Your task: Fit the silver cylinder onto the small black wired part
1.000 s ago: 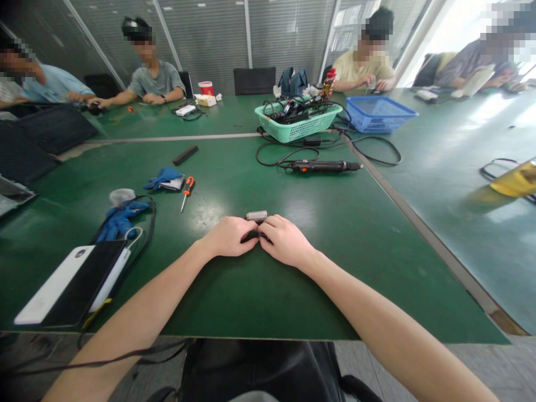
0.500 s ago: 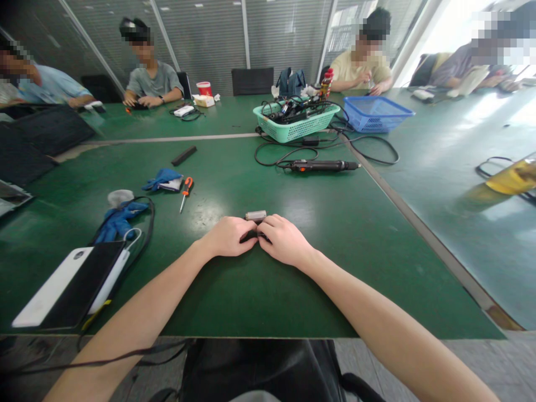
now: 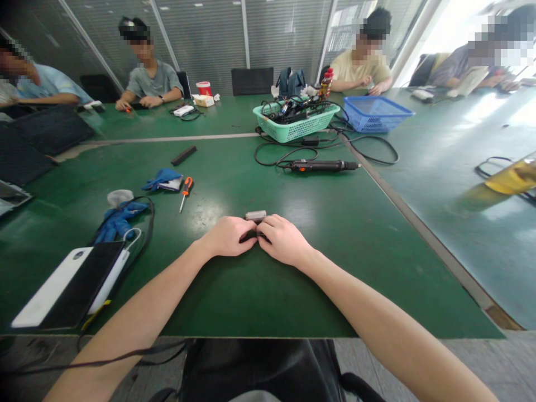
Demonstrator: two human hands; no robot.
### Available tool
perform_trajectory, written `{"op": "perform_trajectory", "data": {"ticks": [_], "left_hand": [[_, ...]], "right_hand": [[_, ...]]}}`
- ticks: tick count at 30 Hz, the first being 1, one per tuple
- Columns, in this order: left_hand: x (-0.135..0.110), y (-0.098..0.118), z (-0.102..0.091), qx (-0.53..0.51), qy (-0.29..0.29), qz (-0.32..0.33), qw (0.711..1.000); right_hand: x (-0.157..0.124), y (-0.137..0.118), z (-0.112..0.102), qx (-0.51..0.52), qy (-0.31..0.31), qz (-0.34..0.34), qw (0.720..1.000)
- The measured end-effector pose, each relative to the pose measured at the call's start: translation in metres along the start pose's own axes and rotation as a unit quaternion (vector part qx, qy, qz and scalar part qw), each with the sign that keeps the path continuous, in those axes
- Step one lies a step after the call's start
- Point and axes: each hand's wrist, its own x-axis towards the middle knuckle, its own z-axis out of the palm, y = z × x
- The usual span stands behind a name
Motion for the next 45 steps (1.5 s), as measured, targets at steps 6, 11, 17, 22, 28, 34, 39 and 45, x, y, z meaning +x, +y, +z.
{"op": "perform_trajectory", "data": {"ticks": [6,11,17,22,28,34,39,45], "left_hand": [[-0.0001,0.0006,-0.0011,-0.002,-0.002,0.001,1.000],[-0.0005,0.0001,-0.0011,-0.004,-0.003,0.001,1.000],[-0.0006,-0.0009,-0.0015,0.002,-0.005,-0.003,1.000],[-0.0005,-0.0007,-0.0021,0.003,-0.008,-0.002,1.000],[-0.0006,-0.0007,-0.0024,0.003,-0.005,-0.004,1.000],[0.0001,-0.0001,-0.0031,0.001,-0.006,-0.002,1.000],[0.0000,0.0006,-0.0032,0.004,-0.007,-0.005,1.000],[-0.0003,0.0002,-0.0031,0.001,-0.007,-0.003,1.000]], "right_hand": [[0.0000,-0.0002,-0.0007,0.001,0.001,-0.001,1.000],[0.0004,-0.0010,-0.0012,-0.001,0.001,-0.002,1.000],[0.0005,-0.0016,-0.0018,-0.011,-0.005,-0.003,1.000],[0.0009,-0.0018,-0.0017,-0.012,-0.007,-0.006,1.000],[0.0007,-0.0012,-0.0007,-0.014,-0.006,-0.004,1.000],[0.0000,-0.0010,-0.0014,-0.005,0.001,-0.005,1.000],[0.0005,-0.0012,-0.0017,-0.004,0.002,-0.005,1.000],[0.0004,-0.0008,-0.0016,-0.004,-0.001,-0.004,1.000]]}}
